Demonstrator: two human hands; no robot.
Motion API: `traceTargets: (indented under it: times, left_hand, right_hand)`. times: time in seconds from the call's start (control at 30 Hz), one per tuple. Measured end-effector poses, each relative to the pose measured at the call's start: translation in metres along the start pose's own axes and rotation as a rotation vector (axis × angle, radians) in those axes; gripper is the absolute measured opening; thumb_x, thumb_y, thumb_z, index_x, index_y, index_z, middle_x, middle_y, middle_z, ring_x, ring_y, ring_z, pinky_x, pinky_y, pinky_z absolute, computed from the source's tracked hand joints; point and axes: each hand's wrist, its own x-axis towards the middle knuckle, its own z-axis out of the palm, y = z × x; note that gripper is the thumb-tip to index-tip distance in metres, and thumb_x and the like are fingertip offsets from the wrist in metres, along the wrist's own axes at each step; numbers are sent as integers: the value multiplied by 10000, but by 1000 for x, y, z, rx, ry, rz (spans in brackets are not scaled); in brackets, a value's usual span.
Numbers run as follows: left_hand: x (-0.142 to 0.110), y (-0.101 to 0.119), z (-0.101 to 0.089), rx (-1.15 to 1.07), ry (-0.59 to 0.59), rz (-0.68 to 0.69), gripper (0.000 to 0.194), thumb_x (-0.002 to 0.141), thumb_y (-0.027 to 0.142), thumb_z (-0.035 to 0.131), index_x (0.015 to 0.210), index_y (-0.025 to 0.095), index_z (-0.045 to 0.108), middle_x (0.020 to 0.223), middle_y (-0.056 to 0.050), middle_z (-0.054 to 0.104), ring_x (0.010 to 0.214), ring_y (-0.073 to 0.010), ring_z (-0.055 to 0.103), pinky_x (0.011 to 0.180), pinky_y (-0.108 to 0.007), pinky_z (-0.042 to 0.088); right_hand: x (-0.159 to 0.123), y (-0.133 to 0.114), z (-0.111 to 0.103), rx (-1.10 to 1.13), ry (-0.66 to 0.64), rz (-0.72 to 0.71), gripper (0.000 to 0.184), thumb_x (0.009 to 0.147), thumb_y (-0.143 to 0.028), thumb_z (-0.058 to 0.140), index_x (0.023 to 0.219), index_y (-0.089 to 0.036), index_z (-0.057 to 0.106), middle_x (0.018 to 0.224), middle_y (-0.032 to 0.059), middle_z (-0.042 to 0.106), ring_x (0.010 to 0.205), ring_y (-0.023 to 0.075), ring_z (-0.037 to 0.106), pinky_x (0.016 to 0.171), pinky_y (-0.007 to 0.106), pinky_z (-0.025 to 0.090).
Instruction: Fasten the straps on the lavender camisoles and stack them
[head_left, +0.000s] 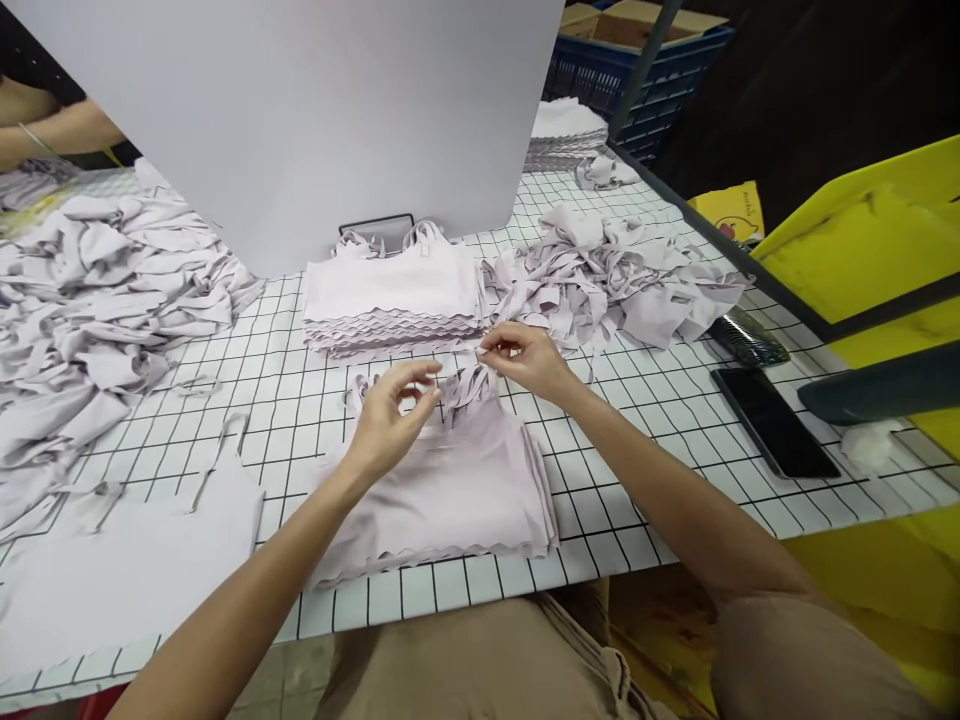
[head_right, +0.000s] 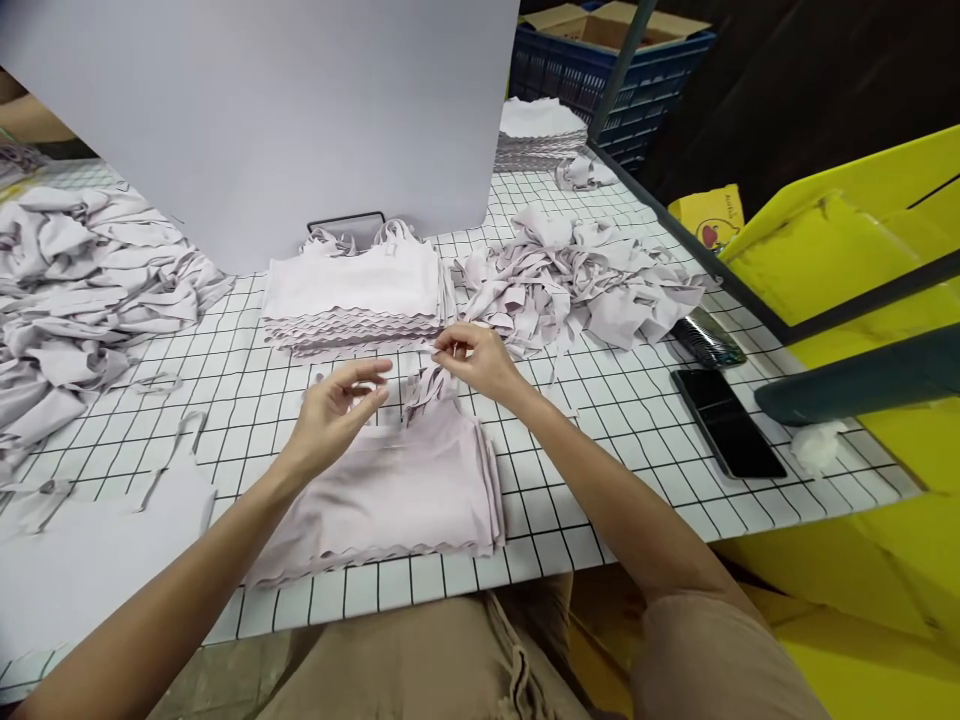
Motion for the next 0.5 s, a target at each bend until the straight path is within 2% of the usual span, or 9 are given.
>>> traceTargets:
  times: [0.03,0.1,0.17,0.3,0.4,0.5]
  left_hand:
    - [3,4,2,21,8,19,357,904,259,648,1259,216,662,1342,-124,659,1208,-249,637,958,-398,551]
    - [9,11,7,21,-76,9,548,861,240,690,1393,246,558,1437,-113,589,1349,-270,528,1104,-452,440]
    - [12,16,15,-65,-199,-79,608,820,242,735,1399,205,552,1295,-122,681,1273,-274,588,1129,-473,403]
    - [7,22,24,-431,-304,-344,346,835,304,737,1133,131,705,928,-93,763,939,-223,717,979,-426,517]
    - [-8,30,21,-661,-347,-537,292,842,328,750,1055,129,730,879,-85,775,856,-191,728,894,-375,556]
    - [-25,37,16,-777,-356,-671,316,803,280,798,1069,121,738,904,-100,789,846,-194,743,843,-347,575]
  right_hand:
    - [-6,-2,0,33,19,-90,105,810,-277,694,802,-172,693,760,30,626,669,139,572,540,254,448]
    - [-18,-8,0,41,42,-236,66,845,-230,668,828,-190,718,797,41,629,691,139,578,539,255,455]
    - [-27,-14,1,15,65,-342,99,871,-171,640,846,-203,730,786,34,622,658,127,558,552,264,460]
    - [-38,-19,1,-49,104,-439,159,893,-118,614,844,-213,733,756,22,615,624,118,524,551,270,447]
    - [-43,-17,0,-52,133,-440,158,899,-128,614,854,-216,737,745,19,608,627,123,533,551,274,450]
    - [-46,-13,1,-41,162,-426,152,896,-132,616,860,-213,740,724,13,600,609,119,518,556,278,450]
